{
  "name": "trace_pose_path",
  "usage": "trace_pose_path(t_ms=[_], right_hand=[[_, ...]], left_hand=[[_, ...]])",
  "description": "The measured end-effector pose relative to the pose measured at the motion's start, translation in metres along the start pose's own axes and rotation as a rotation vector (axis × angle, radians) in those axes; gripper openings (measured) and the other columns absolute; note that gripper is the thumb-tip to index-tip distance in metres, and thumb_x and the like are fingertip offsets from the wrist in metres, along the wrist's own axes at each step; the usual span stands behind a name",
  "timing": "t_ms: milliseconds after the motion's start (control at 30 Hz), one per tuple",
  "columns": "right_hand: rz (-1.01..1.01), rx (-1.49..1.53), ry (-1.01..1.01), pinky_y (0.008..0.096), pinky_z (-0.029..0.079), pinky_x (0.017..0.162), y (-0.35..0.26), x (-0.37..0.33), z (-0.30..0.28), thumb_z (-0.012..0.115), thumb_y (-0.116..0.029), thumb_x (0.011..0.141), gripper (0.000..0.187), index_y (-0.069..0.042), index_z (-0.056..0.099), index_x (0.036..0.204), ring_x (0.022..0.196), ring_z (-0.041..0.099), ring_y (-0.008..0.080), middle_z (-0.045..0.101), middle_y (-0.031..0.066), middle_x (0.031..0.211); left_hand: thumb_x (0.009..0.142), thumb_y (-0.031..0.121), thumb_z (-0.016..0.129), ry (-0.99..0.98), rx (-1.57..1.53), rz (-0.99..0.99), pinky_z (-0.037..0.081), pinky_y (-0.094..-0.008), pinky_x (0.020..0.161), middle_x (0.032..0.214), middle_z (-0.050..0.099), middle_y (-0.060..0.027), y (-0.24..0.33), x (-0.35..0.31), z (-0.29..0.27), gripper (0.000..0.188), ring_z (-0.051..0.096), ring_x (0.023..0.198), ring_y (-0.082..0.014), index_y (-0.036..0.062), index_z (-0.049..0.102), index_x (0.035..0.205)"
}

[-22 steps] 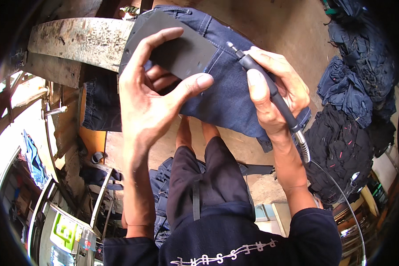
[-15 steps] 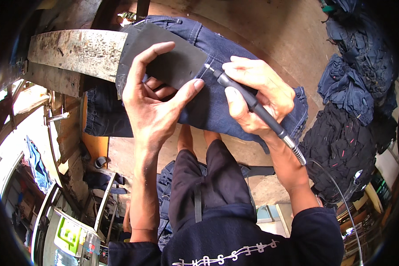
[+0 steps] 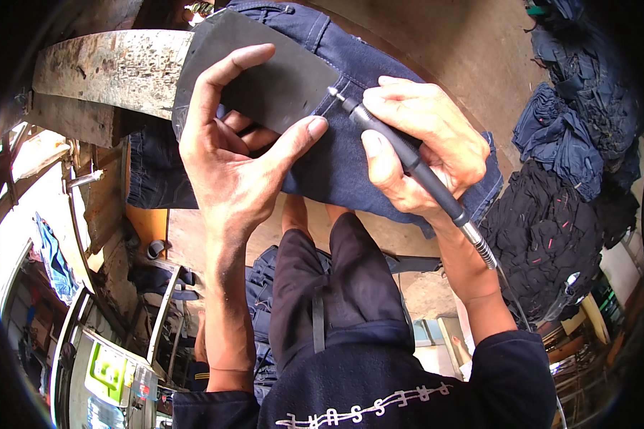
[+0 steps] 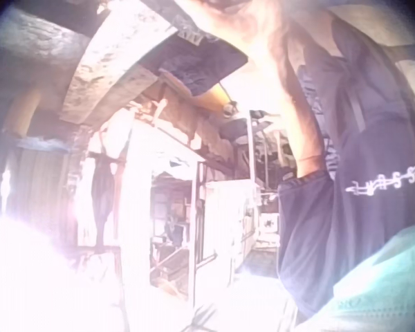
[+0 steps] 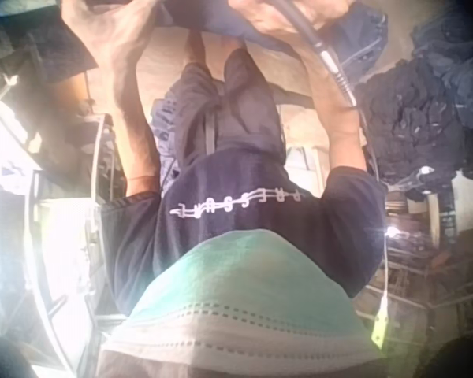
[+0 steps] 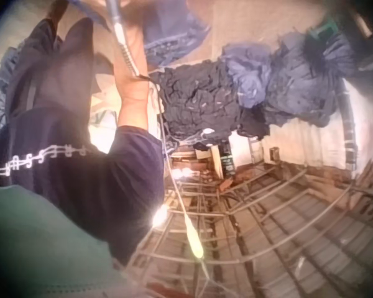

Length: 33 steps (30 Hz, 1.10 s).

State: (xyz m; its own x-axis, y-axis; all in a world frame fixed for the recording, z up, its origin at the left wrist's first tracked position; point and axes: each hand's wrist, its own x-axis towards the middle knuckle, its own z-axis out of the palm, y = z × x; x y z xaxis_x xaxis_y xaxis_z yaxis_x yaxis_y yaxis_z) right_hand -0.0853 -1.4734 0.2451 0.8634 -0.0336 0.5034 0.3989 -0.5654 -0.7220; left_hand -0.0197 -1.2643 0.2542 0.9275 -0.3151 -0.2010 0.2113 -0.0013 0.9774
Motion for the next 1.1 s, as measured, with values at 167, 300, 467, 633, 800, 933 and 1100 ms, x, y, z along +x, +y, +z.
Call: trace_pose_path(t_ms=[167,300,467,633,800,933,1100], right_hand=[[-0.013,0.027,-0.005,0.0492,0.065,0.095,-0.0009,0.0028,-0.0002,0.078,0.003,0.08,0.031,0.008,0.078,0.11,0.098,0.08,0.038,0.08,0.0193,0.1],[-0.015,0.042,-0.006,0.0506,0.066,0.096,-0.0021,0.0049,-0.0013,0.078,0.003,0.08,0.03,0.008,0.078,0.11,0.098,0.08,0.0382,0.08,0.0188,0.1],[-0.019,0.028,0.002,0.051,0.066,0.095,-0.0026,0.0045,-0.0001,0.078,0.002,0.08,0.03,0.007,0.078,0.11,0.097,0.08,0.0381,0.08,0.0185,0.098],[-0.028,0.033,0.024,0.051,0.066,0.094,-0.0007,0.0021,0.0014,0.079,0.001,0.081,0.029,0.008,0.078,0.11,0.096,0.08,0.0379,0.08,0.0187,0.097],[-0.04,-0.053,0.008,0.0515,0.066,0.094,0.0025,0.0015,0.0005,0.079,0.0,0.082,0.029,0.008,0.078,0.11,0.097,0.08,0.0377,0.08,0.0192,0.097],[-0.02,0.026,0.004,0.0505,0.066,0.095,-0.0008,0.0013,0.0003,0.079,0.001,0.082,0.029,0.007,0.078,0.111,0.099,0.08,0.0376,0.081,0.0195,0.099],[-0.018,0.021,-0.008,0.0504,0.065,0.096,-0.0022,0.0029,0.0,0.079,0.001,0.082,0.031,0.007,0.078,0.112,0.1,0.08,0.0375,0.081,0.0196,0.102]], left_hand=[[0.08,-0.01,0.093,0.022,0.012,0.009,0.067,-0.032,0.096,0.13,0.068,-0.0128,-0.0014,0.0007,0.0013,0.079,0.074,0.114,-0.0207,0.0014,0.056,0.149],[0.079,-0.012,0.093,0.029,0.007,0.009,0.067,-0.0309,0.093,0.128,0.068,-0.0128,-0.0002,0.0009,0.0019,0.081,0.074,0.111,-0.0205,0.0005,0.056,0.15],[0.08,-0.013,0.092,0.022,-0.004,0.028,0.067,-0.0296,0.092,0.127,0.07,-0.0136,-0.0019,0.0012,0.0019,0.08,0.075,0.108,-0.0201,-0.0004,0.055,0.15],[0.079,-0.012,0.093,0.017,0.011,0.045,0.067,-0.0293,0.092,0.128,0.069,-0.0139,-0.0034,0.0005,0.0016,0.08,0.075,0.109,-0.0207,-0.0006,0.055,0.15],[0.079,-0.011,0.094,0.008,0.011,0.053,0.067,-0.0299,0.092,0.129,0.069,-0.0137,-0.0046,0.001,0.0007,0.081,0.075,0.109,-0.021,-0.0008,0.056,0.15],[0.079,-0.011,0.094,0.013,0.008,0.068,0.067,-0.0291,0.091,0.128,0.069,-0.0131,-0.0055,0.0021,0.0008,0.081,0.075,0.109,-0.0207,-0.0008,0.056,0.149],[0.078,-0.01,0.095,0.02,0.019,0.038,0.067,-0.0291,0.09,0.129,0.069,-0.0131,-0.0036,0.0012,0.0004,0.08,0.075,0.109,-0.0209,-0.0005,0.057,0.148]])
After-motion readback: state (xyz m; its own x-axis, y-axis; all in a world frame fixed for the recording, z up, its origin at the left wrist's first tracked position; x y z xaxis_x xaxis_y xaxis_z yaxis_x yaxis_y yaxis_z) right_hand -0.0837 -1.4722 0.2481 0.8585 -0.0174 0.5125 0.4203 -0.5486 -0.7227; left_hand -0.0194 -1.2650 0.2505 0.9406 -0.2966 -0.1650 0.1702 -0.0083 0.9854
